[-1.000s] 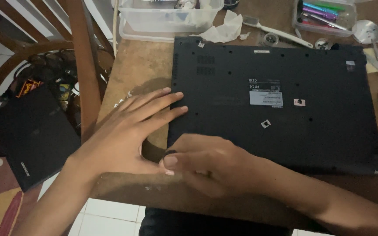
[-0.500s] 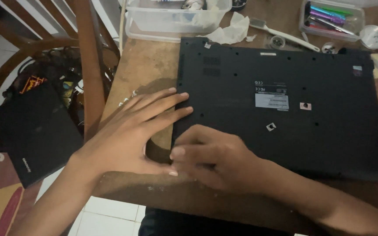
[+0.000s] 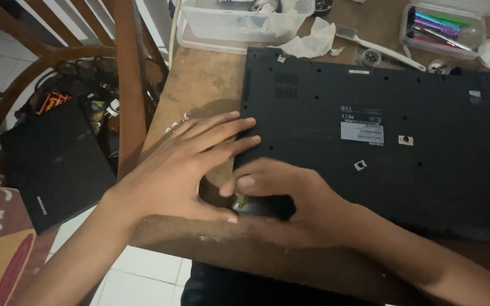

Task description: Finalizing the assembly of a laptop by snapping the bottom cover into place and tightening the screws with a screwdriver.

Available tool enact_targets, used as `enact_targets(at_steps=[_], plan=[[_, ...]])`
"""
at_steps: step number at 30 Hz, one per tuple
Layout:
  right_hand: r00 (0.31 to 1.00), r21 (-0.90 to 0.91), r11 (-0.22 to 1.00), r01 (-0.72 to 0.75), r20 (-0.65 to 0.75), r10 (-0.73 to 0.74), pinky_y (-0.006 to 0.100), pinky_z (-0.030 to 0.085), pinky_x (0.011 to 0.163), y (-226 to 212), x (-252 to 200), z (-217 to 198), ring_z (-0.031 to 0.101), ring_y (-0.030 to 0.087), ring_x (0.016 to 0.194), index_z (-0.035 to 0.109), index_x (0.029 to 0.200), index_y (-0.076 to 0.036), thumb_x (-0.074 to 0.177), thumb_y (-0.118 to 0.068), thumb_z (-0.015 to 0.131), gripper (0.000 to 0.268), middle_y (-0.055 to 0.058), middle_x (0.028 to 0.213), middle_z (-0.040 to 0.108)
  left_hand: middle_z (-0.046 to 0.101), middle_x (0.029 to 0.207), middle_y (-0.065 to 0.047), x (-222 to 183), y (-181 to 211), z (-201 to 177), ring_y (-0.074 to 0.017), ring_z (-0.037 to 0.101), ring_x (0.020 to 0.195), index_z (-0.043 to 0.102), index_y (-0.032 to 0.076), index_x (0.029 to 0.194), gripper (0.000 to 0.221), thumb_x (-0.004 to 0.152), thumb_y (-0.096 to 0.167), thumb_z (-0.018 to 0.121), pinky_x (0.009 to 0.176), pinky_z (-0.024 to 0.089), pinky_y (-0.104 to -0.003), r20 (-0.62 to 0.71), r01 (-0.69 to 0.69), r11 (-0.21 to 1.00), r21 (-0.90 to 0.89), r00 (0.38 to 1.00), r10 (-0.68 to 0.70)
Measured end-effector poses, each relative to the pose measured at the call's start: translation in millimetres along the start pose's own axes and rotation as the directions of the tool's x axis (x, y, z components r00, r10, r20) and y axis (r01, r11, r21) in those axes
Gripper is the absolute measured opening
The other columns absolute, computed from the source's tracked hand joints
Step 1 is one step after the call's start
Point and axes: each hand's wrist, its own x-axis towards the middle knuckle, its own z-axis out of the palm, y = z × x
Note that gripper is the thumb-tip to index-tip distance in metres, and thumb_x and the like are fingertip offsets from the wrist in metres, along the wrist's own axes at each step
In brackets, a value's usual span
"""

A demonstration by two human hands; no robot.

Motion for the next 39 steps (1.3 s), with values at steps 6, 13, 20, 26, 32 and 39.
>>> enact_targets(at_steps=[6, 13, 20, 26, 32, 39], plan=[[0.998, 0.060, 0.996, -0.061, 0.001, 0.061, 0.037, 0.072, 0.098, -3.7, 4.5, -3.9, 0.079, 0.028, 0.114, 0.027, 0.156, -0.021, 0.110, 0.009, 0.056, 0.062, 0.019, 0.126, 0.069, 0.036, 0.166, -0.011, 0.1, 1.5, -0.6, -0.0360, 0.033, 0.154, 0.046, 0.014, 0.155, 0.102, 0.077, 0.073, 0.076, 0.115, 0.033, -0.061, -0.012, -0.009, 1.000, 0.014, 1.000, 0.009], [0.996, -0.134, 0.987, -0.087, -0.026, 0.084, 0.035, 0.069, 0.099, -4.8, 2.7, 0.2, 0.080, 0.023, 0.108, 0.037, 0.150, -0.015, 0.108, -0.005, 0.067, 0.053, 0.013, 0.118, 0.072, 0.036, 0.166, -0.010, 1.7, 2.9, -2.1, -0.0354, 0.033, 0.154, 0.047, 0.014, 0.154, 0.101, 0.076, 0.071, 0.078, 0.114, 0.032, -0.061, 0.002, 0.002, 1.000, -0.004, 1.000, -0.002], [0.996, 0.042, 0.996, -0.076, -0.046, 0.078, 0.034, 0.071, 0.092, -5.4, 2.5, 1.2, 0.079, 0.028, 0.113, 0.029, 0.154, -0.016, 0.109, 0.008, 0.058, 0.058, 0.021, 0.123, 0.069, 0.037, 0.166, -0.011, 1.6, 4.0, -2.1, -0.0357, 0.035, 0.153, 0.046, 0.013, 0.154, 0.101, 0.077, 0.072, 0.077, 0.114, 0.034, -0.060, -0.013, -0.006, 1.000, 0.005, 1.000, 0.006], [0.992, 0.180, 0.981, -0.070, -0.091, 0.087, 0.031, 0.062, 0.077, -8.5, 7.4, -2.1, 0.077, 0.028, 0.098, 0.026, 0.153, -0.019, 0.108, 0.014, 0.054, 0.062, 0.026, 0.119, 0.068, 0.039, 0.164, -0.011, -0.4, 0.8, 1.0, -0.0366, 0.037, 0.151, 0.050, 0.015, 0.151, 0.102, 0.073, 0.073, 0.078, 0.113, 0.035, -0.063, -0.039, -0.005, 1.000, -0.007, 0.999, 0.005], [0.982, 0.200, 0.979, -0.038, -0.173, 0.073, 0.047, 0.066, 0.101, -19.3, 12.5, -11.7, 0.074, 0.036, 0.115, 0.028, 0.153, -0.021, 0.109, 0.012, 0.053, 0.061, 0.029, 0.115, 0.068, 0.063, 0.130, -0.011, 4.6, 11.1, 0.8, -0.0353, 0.056, 0.127, 0.067, 0.010, 0.122, 0.061, 0.082, 0.054, 0.079, 0.105, 0.049, -0.053, -0.281, -0.154, 0.975, -0.161, 0.954, 0.104], [0.974, 0.106, 0.994, 0.027, -0.226, -0.002, 0.048, 0.072, 0.100, -23.0, 15.6, -20.0, 0.076, 0.036, 0.111, 0.029, 0.156, -0.024, 0.111, 0.010, 0.055, 0.062, 0.025, 0.110, 0.069, 0.069, 0.096, -0.005, 23.1, 19.9, 2.0, -0.0282, 0.064, 0.096, 0.070, 0.007, 0.098, 0.022, 0.090, 0.023, 0.081, 0.086, 0.049, -0.043, -0.352, -0.287, 0.932, -0.220, 0.915, 0.198]])
